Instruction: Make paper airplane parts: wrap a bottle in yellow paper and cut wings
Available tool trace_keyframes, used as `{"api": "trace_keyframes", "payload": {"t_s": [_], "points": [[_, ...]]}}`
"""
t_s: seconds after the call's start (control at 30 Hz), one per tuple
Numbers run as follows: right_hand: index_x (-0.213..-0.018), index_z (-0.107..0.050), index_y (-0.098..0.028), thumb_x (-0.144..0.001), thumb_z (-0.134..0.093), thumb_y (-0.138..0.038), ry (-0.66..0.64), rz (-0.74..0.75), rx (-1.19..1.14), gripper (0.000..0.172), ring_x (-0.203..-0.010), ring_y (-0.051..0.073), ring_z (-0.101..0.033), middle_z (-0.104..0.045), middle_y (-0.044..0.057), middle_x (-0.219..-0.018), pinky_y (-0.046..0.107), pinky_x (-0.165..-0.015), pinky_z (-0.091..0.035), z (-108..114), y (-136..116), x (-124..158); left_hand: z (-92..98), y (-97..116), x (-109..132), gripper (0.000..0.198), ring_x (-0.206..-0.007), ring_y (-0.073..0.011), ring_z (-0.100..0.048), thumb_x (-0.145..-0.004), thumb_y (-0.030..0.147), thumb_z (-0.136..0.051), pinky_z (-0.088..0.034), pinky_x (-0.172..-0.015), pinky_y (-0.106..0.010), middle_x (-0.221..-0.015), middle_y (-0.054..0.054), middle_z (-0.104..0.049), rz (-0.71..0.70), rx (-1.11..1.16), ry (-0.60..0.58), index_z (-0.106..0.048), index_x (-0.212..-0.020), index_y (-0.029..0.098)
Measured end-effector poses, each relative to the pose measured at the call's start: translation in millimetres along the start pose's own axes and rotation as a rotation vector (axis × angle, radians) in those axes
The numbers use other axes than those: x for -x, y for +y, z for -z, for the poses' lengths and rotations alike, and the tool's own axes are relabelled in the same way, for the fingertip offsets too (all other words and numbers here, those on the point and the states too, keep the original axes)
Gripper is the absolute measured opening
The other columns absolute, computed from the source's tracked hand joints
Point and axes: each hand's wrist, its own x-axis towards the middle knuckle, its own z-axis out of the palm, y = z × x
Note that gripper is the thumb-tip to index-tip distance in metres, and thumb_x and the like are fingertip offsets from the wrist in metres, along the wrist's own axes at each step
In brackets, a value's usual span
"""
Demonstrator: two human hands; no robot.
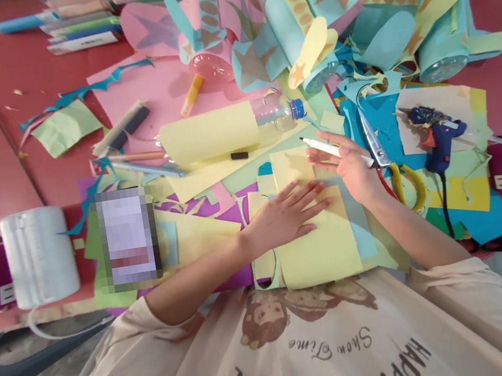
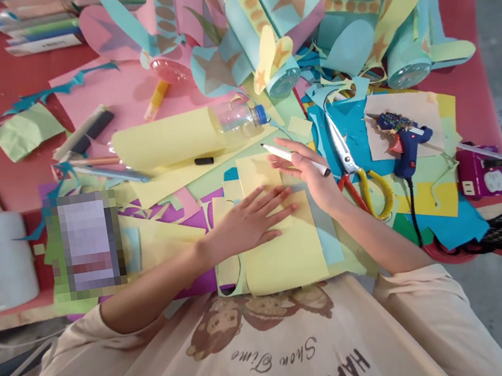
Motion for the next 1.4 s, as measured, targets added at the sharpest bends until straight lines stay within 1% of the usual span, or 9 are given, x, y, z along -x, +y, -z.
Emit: {"api": "trace_keyframes", "payload": {"t_s": [0.1,0.2,0.33,0.53,0.73,0.83,1.13,1.27,1.4], "points": [[-0.113,-0.061,-0.027,-0.086,-0.053,-0.051,0.078,0.057,0.023,0.037,-0.097,0.02,-0.069,-0.072,0.004,-0.104,0.044,-0.098,-0.052,-1,-4,-1,-1.4,0,0,0.054,-0.146,-0.0196,-0.032,-0.1,0.045,-0.032,-0.027,-0.12,-0.04,-0.158,-0.005,-0.032,0.003,-0.008,0.018,-0.031,-0.15,0.026],[-0.099,-0.06,-0.027,-0.085,-0.056,-0.047,0.161,0.1,0.056,0.025,-0.082,0.018,-0.068,-0.069,0.001,-0.085,0.04,-0.088,-0.056,-2,-8,-3,-2.5,0,0,0.052,-0.145,-0.019,-0.034,-0.101,0.043,-0.029,-0.029,-0.119,-0.04,-0.158,-0.005,-0.031,0.003,-0.009,0.01,-0.03,-0.151,0.027],[-0.093,-0.056,-0.027,-0.086,-0.056,-0.047,0.107,0.092,0.007,0.021,-0.064,0.014,-0.064,-0.063,-0.002,-0.072,0.035,-0.074,-0.058,-8,-13,-4,-4.3,0,0,0.052,-0.145,-0.0198,-0.034,-0.1,0.043,-0.032,-0.028,-0.119,-0.041,-0.158,-0.005,-0.031,0.003,0.021,0.03,-0.032,-0.15,0.026],[-0.118,-0.052,-0.03,-0.086,-0.048,-0.066,-0.1,-0.001,0.09,0.048,-0.087,0.017,-0.069,-0.07,0.003,-0.099,0.037,-0.09,-0.055,-20,-13,-19,-8.0,-1,1,0.053,-0.146,-0.0202,-0.032,-0.1,0.042,-0.033,-0.027,-0.119,-0.041,-0.158,-0.006,-0.031,0.0,0.05,0.047,-0.032,-0.15,0.025],[-0.118,-0.053,-0.029,-0.081,-0.048,-0.074,-0.063,0.009,0.073,0.059,-0.095,0.019,-0.07,-0.069,0.004,-0.108,0.038,-0.097,-0.052,-17,3,-35,-4.3,-1,0,0.053,-0.147,-0.0203,-0.031,-0.101,0.042,-0.03,-0.025,-0.12,-0.041,-0.159,-0.005,-0.027,-0.001,0.057,0.017,-0.029,-0.151,0.024],[-0.118,-0.052,-0.027,-0.083,-0.046,-0.073,-0.052,0.018,0.075,0.058,-0.093,0.018,-0.07,-0.07,0.005,-0.104,0.037,-0.095,-0.053,-15,6,-36,-1.2,-1,0,0.053,-0.147,-0.0191,-0.03,-0.101,0.041,-0.029,-0.024,-0.12,-0.04,-0.16,-0.004,-0.027,0.001,0.055,-0.013,-0.028,-0.152,0.024],[-0.117,-0.054,-0.028,-0.087,-0.041,-0.071,-0.058,0.051,0.168,0.055,-0.095,0.018,-0.068,-0.067,0.004,-0.105,0.037,-0.095,-0.052,-14,5,-35,-3.8,0,0,0.054,-0.145,-0.0205,-0.034,-0.1,0.038,-0.036,-0.025,-0.12,-0.04,-0.159,-0.004,-0.029,-0.007,0.06,0.037,-0.029,-0.151,0.023],[-0.104,-0.059,-0.025,-0.088,-0.044,-0.067,-0.049,0.076,0.154,0.047,-0.082,0.015,-0.066,-0.066,0.003,-0.089,0.032,-0.084,-0.054,-16,4,-33,-2.7,0,-1,0.053,-0.147,-0.0204,-0.03,-0.101,0.039,-0.031,-0.025,-0.12,-0.041,-0.159,-0.004,-0.027,-0.004,0.068,0.012,-0.028,-0.152,0.024],[-0.095,-0.061,-0.022,-0.089,-0.053,-0.052,-0.207,0.068,0.168,0.032,-0.074,0.013,-0.06,-0.061,0.0,-0.079,0.028,-0.072,-0.05,-23,4,-29,-4.0,0,-2,0.054,-0.148,-0.0206,-0.029,-0.101,0.042,-0.028,-0.024,-0.121,-0.042,-0.159,-0.005,-0.029,0.008,0.11,-0.021,-0.027,-0.152,0.024]]}}
